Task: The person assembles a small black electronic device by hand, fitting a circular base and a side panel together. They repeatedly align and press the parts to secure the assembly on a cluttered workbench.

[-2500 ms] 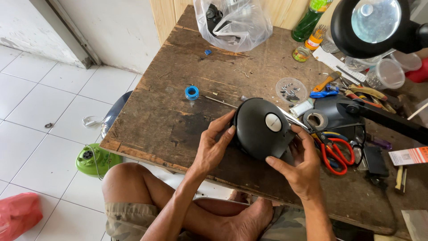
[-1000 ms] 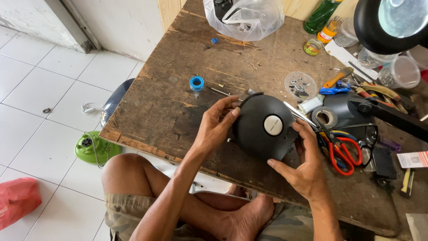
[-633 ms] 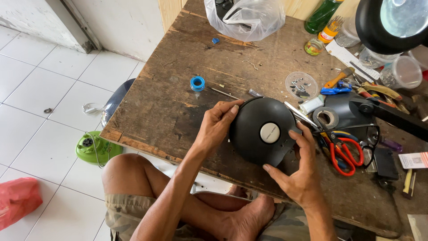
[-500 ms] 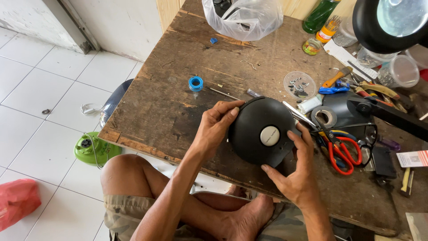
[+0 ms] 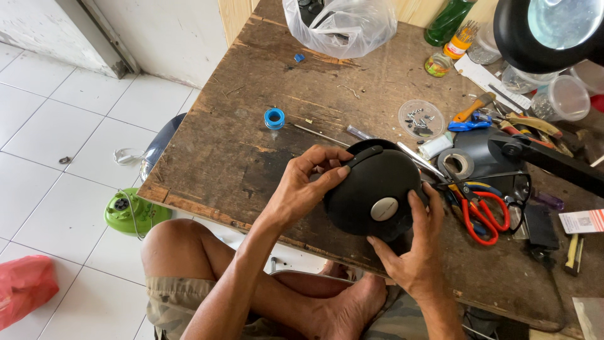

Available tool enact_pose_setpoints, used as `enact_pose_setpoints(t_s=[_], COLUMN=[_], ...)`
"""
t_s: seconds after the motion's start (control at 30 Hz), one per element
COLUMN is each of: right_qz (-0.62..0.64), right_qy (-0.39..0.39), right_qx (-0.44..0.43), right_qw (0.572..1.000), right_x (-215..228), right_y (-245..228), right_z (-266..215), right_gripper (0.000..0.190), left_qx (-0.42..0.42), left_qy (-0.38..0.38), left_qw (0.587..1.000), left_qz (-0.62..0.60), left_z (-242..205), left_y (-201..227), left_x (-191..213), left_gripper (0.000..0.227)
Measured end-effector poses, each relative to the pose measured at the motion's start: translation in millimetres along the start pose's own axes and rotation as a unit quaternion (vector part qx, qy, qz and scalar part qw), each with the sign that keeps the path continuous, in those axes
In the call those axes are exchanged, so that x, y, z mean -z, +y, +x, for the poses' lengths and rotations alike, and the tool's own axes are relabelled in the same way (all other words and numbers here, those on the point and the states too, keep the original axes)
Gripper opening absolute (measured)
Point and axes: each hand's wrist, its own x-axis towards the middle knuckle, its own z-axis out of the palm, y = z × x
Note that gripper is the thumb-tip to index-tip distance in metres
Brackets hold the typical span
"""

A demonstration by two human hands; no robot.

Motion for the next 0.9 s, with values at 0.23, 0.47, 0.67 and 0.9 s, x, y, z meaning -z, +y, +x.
enact_pose_setpoints(t_s=[0.23,0.47,0.67,0.9], right_qz=[0.001,-0.001,0.004,-0.004], right_qy=[0.015,0.023,0.026,0.032], right_qx=[0.012,0.023,0.026,0.040], right_qw=[1.000,0.999,0.999,0.999], right_x=[-4.1,-5.9,-6.4,-7.2], right_y=[1.9,-1.5,-0.5,2.0], right_z=[-3.9,-6.6,-9.8,-11.2], right_gripper=[0.102,0.099,0.099,0.097], left_qx=[-0.070,-0.123,-0.181,-0.190], left_qy=[0.034,0.002,-0.004,-0.020], left_qw=[0.997,0.991,0.982,0.976], left_qz=[0.014,0.051,0.054,0.105], left_z=[9.5,9.5,10.2,4.9], left_y=[-8.5,-13.8,-13.9,1.4], left_x=[-15.6,-25.3,-34.3,-34.1], left_gripper=[0.007,0.035,0.030,0.046])
